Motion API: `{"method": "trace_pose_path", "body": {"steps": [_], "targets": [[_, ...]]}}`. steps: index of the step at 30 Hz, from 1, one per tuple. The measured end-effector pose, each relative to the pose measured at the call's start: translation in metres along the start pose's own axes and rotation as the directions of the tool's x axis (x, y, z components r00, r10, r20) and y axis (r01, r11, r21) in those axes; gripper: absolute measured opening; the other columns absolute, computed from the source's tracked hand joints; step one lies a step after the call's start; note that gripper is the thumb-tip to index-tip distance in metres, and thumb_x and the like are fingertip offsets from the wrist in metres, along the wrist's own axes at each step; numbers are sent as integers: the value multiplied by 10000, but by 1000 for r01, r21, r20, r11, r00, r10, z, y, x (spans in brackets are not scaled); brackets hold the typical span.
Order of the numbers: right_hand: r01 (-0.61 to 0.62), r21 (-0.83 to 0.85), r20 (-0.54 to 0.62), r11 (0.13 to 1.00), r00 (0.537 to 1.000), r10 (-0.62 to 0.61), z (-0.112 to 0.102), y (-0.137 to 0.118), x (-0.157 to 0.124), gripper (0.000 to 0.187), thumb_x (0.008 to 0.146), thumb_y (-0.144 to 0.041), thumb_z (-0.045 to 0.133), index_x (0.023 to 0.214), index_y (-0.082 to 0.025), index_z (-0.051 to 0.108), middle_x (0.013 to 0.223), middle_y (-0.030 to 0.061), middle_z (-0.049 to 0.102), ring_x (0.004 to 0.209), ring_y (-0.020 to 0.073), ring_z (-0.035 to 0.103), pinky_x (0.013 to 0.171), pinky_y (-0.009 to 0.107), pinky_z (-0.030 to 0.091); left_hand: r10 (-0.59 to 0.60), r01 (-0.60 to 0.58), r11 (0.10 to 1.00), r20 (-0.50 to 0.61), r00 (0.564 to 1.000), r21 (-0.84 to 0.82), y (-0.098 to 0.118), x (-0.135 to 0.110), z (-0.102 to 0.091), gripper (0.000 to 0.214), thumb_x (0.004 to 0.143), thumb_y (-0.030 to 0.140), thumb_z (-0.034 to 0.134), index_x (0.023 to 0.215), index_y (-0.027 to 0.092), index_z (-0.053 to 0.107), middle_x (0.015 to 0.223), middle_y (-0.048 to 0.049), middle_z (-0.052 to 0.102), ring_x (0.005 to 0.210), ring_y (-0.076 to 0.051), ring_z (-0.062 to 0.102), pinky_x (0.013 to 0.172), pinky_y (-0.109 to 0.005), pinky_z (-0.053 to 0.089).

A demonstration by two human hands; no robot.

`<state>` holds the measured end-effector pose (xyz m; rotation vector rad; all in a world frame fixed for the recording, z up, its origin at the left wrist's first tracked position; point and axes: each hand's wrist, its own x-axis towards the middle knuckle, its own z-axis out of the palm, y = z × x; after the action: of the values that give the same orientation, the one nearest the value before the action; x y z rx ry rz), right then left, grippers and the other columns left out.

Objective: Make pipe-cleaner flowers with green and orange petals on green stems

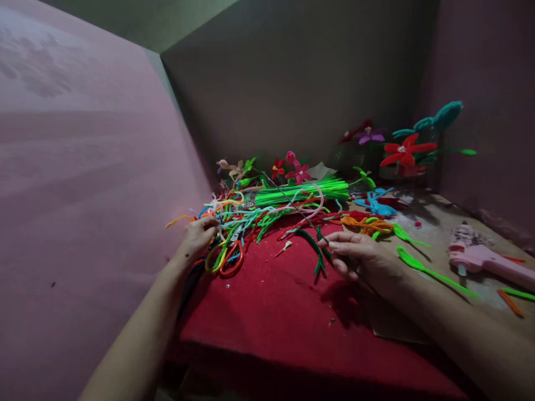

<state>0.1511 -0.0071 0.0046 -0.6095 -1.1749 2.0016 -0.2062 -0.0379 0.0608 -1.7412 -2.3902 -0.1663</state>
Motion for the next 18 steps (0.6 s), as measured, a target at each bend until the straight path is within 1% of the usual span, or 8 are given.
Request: {"method": "trace_pose_path", "body": {"steps": [2,3,4,7,9,11,15,18], "targets": [[2,-2,-2,1000,1000,-2,0,0,0,196,695,-258,643,833,-119,643,419,-9,526,328,43,391,311,139,225,12,-14,1000,61,998,24,7,-15,3,287,799,337,431,969,190,610,926,-37,671,859,-194,613,718,-255,446],[-2,-6,4,1000,1000,2,0,1,0,201,697,-260,643,839,-118,644,424,-8,529,331,44,395,312,138,232,9,-13,999,88,996,46,11,-22,6,301,762,380,475,961,195,605,909,-53,674,835,-213,617,693,-269,446],[-6,-10,12,1000,1000,6,-1,2,1,204,699,-262,643,843,-118,646,429,-6,532,334,43,398,313,137,238,-3,-4,998,105,994,69,16,-29,10,328,746,410,486,965,191,596,914,-78,672,818,-234,620,677,-292,446],[-8,-17,33,1000,999,9,-3,4,1,206,698,-263,646,845,-118,649,436,-4,537,332,39,397,315,137,251,-41,24,992,128,991,127,28,-41,21,386,761,409,457,1037,151,535,980,-170,645,849,-294,614,694,-361,438],[-2,-15,33,1000,999,3,-4,5,2,201,697,-256,648,845,-120,652,439,-4,536,336,39,404,317,135,258,-51,31,990,143,988,139,30,-41,24,403,784,390,429,1095,140,480,1011,-191,632,882,-303,608,714,-374,432],[-1,-14,26,1000,1000,2,-4,5,1,195,700,-249,647,847,-121,653,437,-6,532,338,39,407,311,131,251,-48,26,991,168,985,133,29,-37,24,398,799,378,415,1120,147,449,1024,-179,631,898,-288,607,725,-357,429],[12,-18,20,1000,1000,-12,-4,4,1,183,706,-236,637,847,-121,653,434,-9,524,335,38,403,301,127,233,-44,17,992,220,975,124,24,-31,23,348,808,392,405,1040,147,491,985,-173,642,890,-277,613,719,-329,428],[11,-22,34,1000,999,-10,-4,4,1,187,695,-239,641,839,-121,653,438,-5,529,336,40,407,305,133,247,-68,41,992,228,971,118,26,-32,24,343,807,400,392,987,136,516,937,-180,648,860,-287,621,694,-334,428]]}}
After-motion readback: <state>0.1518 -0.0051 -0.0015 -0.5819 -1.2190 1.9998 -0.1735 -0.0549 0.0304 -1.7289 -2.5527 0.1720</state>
